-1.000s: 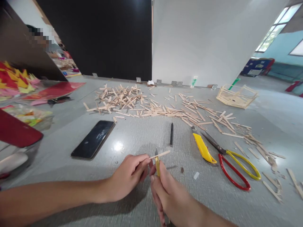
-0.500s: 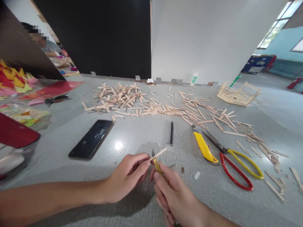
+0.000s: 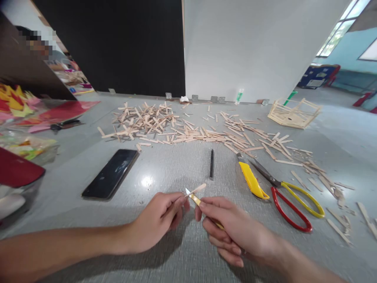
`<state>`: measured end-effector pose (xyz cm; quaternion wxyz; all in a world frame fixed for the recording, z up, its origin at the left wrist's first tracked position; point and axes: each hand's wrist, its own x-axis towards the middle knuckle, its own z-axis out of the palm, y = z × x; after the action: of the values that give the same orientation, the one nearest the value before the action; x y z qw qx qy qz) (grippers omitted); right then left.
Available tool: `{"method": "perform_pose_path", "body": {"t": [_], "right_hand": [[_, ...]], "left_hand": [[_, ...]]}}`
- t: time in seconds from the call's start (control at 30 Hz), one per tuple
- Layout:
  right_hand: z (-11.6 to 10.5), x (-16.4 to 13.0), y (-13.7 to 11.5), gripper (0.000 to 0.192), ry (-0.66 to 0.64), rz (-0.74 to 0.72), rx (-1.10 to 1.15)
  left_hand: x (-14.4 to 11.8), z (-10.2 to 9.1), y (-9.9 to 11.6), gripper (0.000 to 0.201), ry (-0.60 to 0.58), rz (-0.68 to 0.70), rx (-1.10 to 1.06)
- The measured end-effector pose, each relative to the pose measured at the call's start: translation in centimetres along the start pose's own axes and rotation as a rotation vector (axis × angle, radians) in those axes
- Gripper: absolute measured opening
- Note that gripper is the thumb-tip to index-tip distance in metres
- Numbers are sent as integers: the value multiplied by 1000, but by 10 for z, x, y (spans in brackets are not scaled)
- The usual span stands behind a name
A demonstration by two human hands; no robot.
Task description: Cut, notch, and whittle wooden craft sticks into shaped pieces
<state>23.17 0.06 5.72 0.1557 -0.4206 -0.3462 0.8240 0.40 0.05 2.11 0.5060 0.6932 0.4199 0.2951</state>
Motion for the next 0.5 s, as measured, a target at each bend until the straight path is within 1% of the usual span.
{"method": "perform_pose_path", "body": {"t": [0.07,0.13,0.2,0.27,0.33,0.4,0.43,0.5], "right_hand": [[-2,-2,-1,25,-69,43,58],[-1,-3,-2,26,-135,69,69],[3,-5,-1,27,-180,77,48],[11,-5,2,30,-200,65,13],[20,-5,6,32,-187,46,-45],[27,-4,13,33,-139,-8,-99],[30,-4,18,33,-112,-48,-113],[33,-3,28,33,-77,-183,-150]], "left_hand": [[0,0,0,45,-6,-3,-15],[-1,0,0,43,-16,2,-34],[-3,0,1,42,-16,13,-55],[-6,1,1,43,-7,27,-73],[-8,1,1,45,5,50,-80],[-11,2,1,47,17,75,-77],[-12,3,1,47,25,87,-75],[-13,3,2,47,42,106,-70]]}}
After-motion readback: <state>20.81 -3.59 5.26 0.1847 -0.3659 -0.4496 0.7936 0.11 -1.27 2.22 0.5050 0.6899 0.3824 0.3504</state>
